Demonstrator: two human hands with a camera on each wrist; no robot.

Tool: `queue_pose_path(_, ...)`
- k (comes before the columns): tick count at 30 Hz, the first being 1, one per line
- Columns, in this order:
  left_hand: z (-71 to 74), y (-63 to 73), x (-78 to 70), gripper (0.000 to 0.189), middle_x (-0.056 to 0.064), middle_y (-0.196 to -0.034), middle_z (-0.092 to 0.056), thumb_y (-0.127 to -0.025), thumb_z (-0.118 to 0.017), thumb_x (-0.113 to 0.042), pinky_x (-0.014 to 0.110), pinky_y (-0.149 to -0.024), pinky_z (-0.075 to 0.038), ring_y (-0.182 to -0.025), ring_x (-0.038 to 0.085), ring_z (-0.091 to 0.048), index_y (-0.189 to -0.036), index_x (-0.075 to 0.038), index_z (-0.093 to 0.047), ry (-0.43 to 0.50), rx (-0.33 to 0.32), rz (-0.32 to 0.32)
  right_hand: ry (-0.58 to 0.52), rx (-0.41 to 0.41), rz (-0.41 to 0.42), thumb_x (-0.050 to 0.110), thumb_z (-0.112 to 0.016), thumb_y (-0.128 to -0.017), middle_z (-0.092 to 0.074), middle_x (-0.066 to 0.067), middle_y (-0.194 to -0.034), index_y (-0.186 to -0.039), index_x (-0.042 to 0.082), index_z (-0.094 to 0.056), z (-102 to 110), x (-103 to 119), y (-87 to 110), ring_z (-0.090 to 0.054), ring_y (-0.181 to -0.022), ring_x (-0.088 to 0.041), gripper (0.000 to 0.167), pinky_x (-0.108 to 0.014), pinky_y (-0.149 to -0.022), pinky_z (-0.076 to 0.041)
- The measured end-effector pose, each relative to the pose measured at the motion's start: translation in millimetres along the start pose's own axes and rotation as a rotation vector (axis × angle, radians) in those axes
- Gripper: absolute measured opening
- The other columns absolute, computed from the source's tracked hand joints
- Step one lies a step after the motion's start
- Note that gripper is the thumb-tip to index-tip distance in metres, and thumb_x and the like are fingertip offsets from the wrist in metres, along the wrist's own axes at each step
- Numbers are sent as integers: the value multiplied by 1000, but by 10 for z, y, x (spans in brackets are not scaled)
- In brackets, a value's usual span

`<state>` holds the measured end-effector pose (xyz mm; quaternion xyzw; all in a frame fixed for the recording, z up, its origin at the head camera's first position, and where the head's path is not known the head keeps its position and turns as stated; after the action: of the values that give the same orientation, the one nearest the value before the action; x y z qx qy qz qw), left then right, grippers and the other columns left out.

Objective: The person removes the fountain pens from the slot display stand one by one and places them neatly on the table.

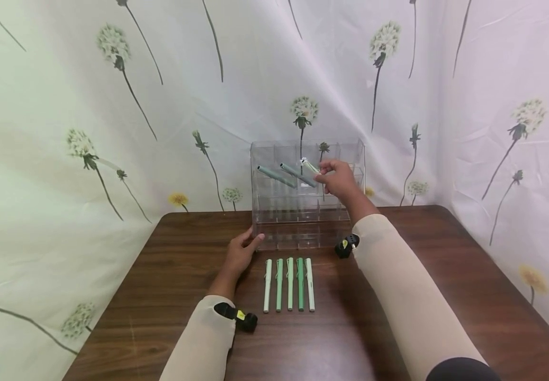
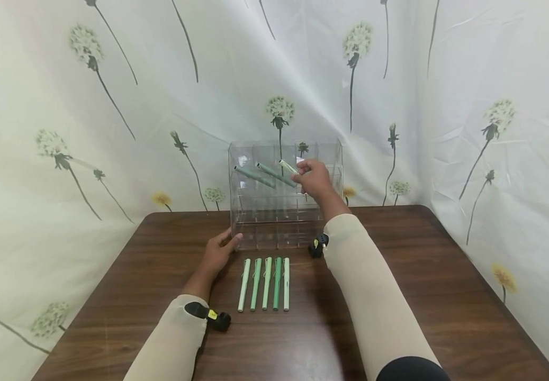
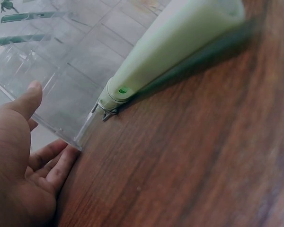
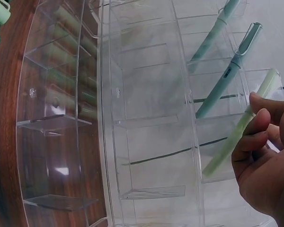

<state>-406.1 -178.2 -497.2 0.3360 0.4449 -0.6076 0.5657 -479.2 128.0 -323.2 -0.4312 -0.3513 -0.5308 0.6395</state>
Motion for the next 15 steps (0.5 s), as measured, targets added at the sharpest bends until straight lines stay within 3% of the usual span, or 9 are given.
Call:
queue_pose_path(7,3,25,24,72,14,-165,-55,-104,-74,-50,57,-129,-40,-157,35,-49,-164,-16,-52,-7,5,23,16,11,-38,16,-71,-108,-61,-19,-141,-138,1,-67,-85,-22,-24,-55,-65,-11,34,-32,-67,-53)
queue_pose_path(15,6,15,-10,68,13,-162,-59,-105,-74,-48,56,-125,-45,-154,34,-54,-163,-19,-54,15,4,7,28,-29,-26,19,-71,-109,-62,-17,-139,-137,3,-69,-24,53,-56,-57,-69,-13,32,-28,-64,-52)
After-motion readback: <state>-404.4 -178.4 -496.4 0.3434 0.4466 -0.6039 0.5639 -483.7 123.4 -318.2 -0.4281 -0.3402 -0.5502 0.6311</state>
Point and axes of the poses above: each hand's wrist, its own y-axis away from the middle knuckle, its own z-axis out of the back of the hand, x = y × z, the point moved 9 cm from there along -y, towards the middle knuckle
